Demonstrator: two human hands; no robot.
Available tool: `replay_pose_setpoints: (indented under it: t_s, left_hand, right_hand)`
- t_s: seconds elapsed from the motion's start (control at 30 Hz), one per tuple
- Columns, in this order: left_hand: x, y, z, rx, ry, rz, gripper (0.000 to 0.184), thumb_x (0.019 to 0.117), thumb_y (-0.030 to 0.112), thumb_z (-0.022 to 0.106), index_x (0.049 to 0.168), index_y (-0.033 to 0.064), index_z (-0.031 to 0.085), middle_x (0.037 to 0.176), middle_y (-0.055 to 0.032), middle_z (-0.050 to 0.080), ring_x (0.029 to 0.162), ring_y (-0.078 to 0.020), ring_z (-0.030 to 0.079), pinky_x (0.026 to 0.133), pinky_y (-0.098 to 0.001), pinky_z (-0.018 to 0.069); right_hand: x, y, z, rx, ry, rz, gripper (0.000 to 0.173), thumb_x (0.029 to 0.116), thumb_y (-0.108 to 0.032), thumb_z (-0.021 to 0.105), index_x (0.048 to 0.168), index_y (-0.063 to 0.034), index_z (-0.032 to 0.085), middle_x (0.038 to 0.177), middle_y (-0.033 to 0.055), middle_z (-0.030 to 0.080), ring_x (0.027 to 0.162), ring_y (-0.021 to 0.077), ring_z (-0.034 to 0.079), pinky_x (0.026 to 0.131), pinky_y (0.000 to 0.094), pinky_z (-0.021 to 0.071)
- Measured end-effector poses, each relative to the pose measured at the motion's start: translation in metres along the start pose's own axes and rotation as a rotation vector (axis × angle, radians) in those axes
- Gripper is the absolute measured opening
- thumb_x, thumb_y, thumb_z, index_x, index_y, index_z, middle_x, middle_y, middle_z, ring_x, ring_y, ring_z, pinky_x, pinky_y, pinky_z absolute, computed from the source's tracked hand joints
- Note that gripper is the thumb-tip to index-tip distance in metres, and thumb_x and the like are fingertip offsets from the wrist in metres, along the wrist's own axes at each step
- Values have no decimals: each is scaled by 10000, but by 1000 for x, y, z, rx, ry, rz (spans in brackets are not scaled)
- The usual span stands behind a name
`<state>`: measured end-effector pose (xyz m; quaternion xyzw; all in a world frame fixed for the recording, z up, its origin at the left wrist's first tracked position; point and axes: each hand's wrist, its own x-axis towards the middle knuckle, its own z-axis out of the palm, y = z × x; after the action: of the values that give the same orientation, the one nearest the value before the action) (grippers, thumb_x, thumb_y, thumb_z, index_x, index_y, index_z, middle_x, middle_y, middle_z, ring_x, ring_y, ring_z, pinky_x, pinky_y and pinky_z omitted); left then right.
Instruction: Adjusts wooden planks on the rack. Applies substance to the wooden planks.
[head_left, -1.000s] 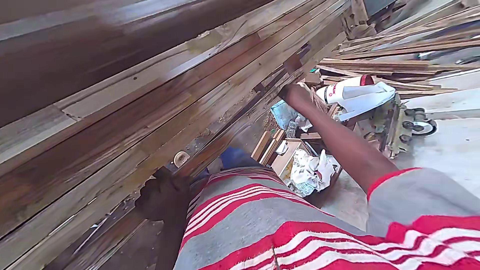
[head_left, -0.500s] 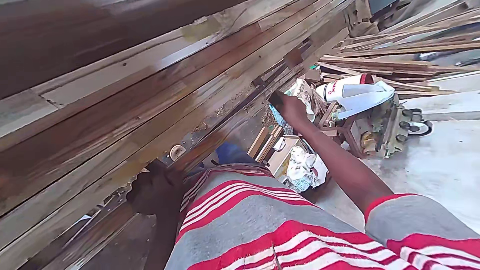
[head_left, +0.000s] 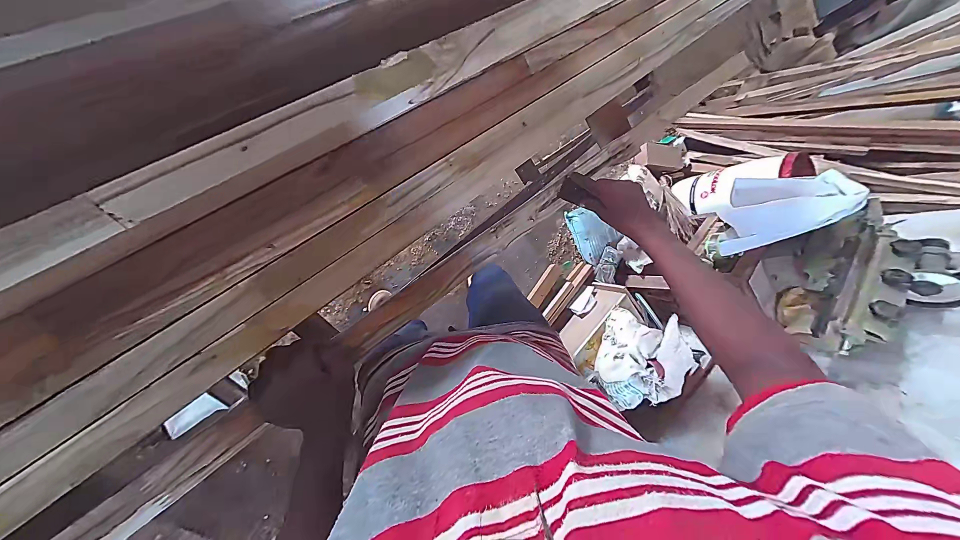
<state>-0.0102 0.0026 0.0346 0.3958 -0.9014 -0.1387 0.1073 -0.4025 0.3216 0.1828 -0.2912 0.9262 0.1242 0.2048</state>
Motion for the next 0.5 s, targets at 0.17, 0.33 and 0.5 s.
replay_pose_setpoints:
  t_s: [0.17,0.33,0.5]
  left_hand:
    - [2,-4,0,67,-219,-157,632,1019,523,393,1104,-27,694,1102,-299,691,1077,-507,657,895,-734,450]
    - [15,8,3,114,-203,-343,543,1015,466,428,1004,-3,701,1057,-274,704,1091,-469,655,991,-707,395]
    - [17,8,6,188,-248,-412,550,1032,461,385,1064,23,716,1138,-269,698,1186,-463,617,1047,-704,361]
  right_hand:
    - [60,55,9,-96,306,-784,398,1011,-90,577,1376,-221,664,841,219,658,728,431,665,625,567,525]
    - [90,67,22,7,399,-993,375,946,-56,600,1272,-197,718,896,204,687,744,418,678,589,555,520]
    - [96,65,39,117,501,-987,379,1005,-52,579,1291,-265,707,1042,148,751,838,366,727,640,525,562]
